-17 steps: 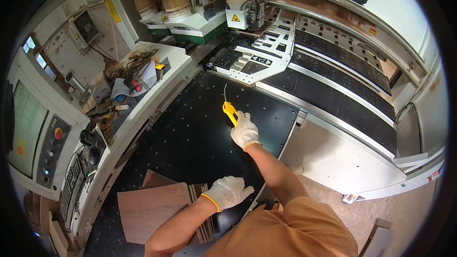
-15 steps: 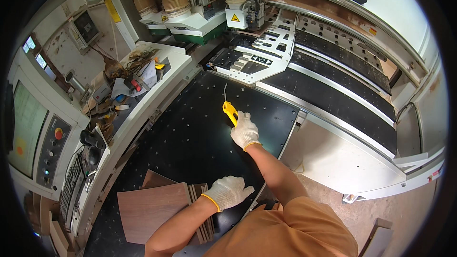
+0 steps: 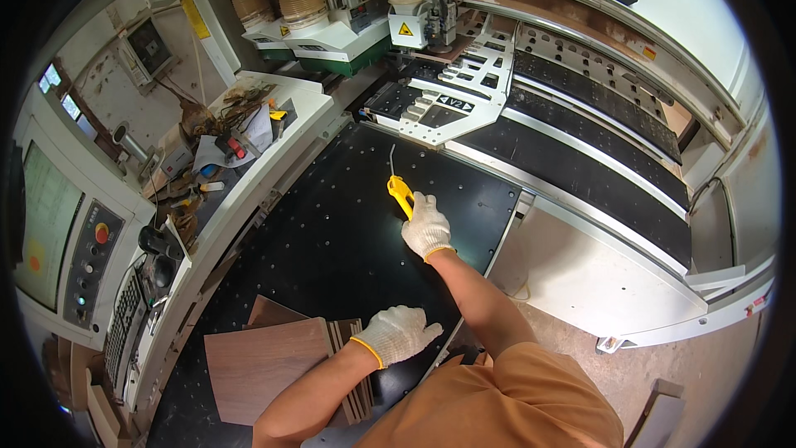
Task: The person repeatedly picks up rectangular wood panels with circular cutouts from a CNC machine table, stacks them on the floor, and returns to the table to repeat the cycle. The person uses a yellow handheld tool to press a button on the machine between cycles.
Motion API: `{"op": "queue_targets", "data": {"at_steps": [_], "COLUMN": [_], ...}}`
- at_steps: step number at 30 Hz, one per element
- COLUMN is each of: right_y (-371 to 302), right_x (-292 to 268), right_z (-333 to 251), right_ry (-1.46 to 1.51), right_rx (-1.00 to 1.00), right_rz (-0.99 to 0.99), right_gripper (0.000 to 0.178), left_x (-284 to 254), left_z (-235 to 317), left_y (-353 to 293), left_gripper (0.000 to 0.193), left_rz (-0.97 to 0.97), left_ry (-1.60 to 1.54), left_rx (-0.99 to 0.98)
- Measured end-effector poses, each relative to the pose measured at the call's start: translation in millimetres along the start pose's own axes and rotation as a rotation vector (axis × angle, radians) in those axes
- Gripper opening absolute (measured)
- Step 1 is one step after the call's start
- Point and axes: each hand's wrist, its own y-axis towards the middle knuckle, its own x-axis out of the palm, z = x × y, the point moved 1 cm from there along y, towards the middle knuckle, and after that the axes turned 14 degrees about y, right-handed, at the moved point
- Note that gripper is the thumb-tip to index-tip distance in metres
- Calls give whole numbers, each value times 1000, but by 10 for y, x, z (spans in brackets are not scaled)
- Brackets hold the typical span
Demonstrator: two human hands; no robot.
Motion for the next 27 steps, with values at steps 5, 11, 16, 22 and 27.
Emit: {"op": "queue_targets", "data": {"at_steps": [5, 11, 16, 22, 27], "right_y": [2, -8, -19, -21, -9], "right_x": [-5, -14, -26, -26, -8], "right_z": [-6, -20, -38, -42, -21], "right_ry": [1, 1, -3, 0, -23], "right_rx": [1, 4, 17, 15, -10], "right_rz": [0, 1, 2, 6, 12], "right_gripper": [74, 73, 73, 72, 71], "left_x": [-8, -20, -12, 19, 35], "left_z": [10, 18, 17, 9, 8], "left_y": [9, 1, -11, -8, -1], "left_gripper": [64, 63, 63, 63, 63], "left_rz": [-20, -25, 8, 47, 39], "left_ry": [-1, 1, 16, 22, 20], "left_rx": [-15, -22, -11, 0, -5]}}
